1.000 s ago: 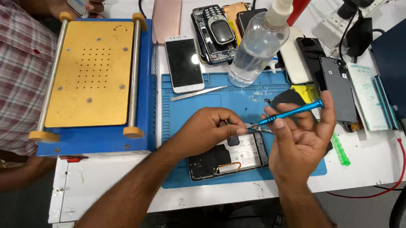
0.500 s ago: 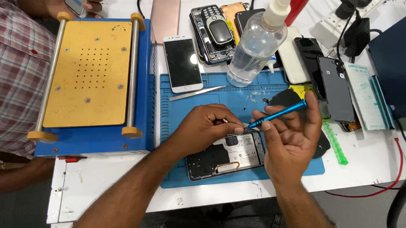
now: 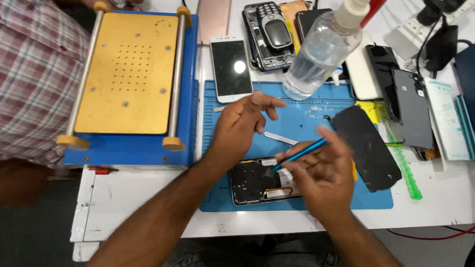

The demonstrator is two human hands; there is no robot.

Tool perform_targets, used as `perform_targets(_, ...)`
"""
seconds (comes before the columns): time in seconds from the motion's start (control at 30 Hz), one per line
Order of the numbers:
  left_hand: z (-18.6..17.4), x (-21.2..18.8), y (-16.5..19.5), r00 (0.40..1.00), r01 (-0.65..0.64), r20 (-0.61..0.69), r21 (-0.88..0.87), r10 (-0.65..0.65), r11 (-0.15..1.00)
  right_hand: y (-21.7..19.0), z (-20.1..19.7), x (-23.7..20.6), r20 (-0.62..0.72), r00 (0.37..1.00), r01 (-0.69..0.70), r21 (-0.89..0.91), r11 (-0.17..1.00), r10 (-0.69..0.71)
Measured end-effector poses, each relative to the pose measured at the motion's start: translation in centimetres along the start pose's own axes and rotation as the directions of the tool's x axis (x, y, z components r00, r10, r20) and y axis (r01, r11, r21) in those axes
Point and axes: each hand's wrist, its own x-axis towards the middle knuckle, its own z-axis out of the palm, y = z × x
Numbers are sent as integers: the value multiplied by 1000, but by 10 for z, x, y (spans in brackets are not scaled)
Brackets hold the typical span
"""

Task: The person repairs a disassembled smartphone on a blue mat, using a blue screwdriver to work on the phone's internal components and a scalpel to pry at parts. They test a phone screen, handle a replacement display assembly, and press components into the phone frame by hand.

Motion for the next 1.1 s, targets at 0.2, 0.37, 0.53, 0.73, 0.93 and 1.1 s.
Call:
perform_targets(0.2,-9,-4,7,997,-82,2,-111,83,990,11,22,-5,278,957,113,-75,991,-88)
perform_targets(0.37,-12,-5,8,995,-89,26,-170,95,981,12,28,-7,296,954,57,-62,996,-36)
perform_targets(0.53,-13,-7,10,994,-97,29,-176,104,980,13,33,-7,327,940,125,-75,989,-94)
perform_targets(0.73,-15,-7,14,994,-101,17,-175,105,979,4,40,-2,341,932,178,-146,973,-119)
perform_targets(0.93,-15,-8,12,997,-75,-20,-150,73,986,-18,44,5,469,883,254,-423,870,-29)
perform_targets(1.1,-12,-3,3,985,-26,-168,90,41,996,-18,52,12,472,853,426,-387,818,-222)
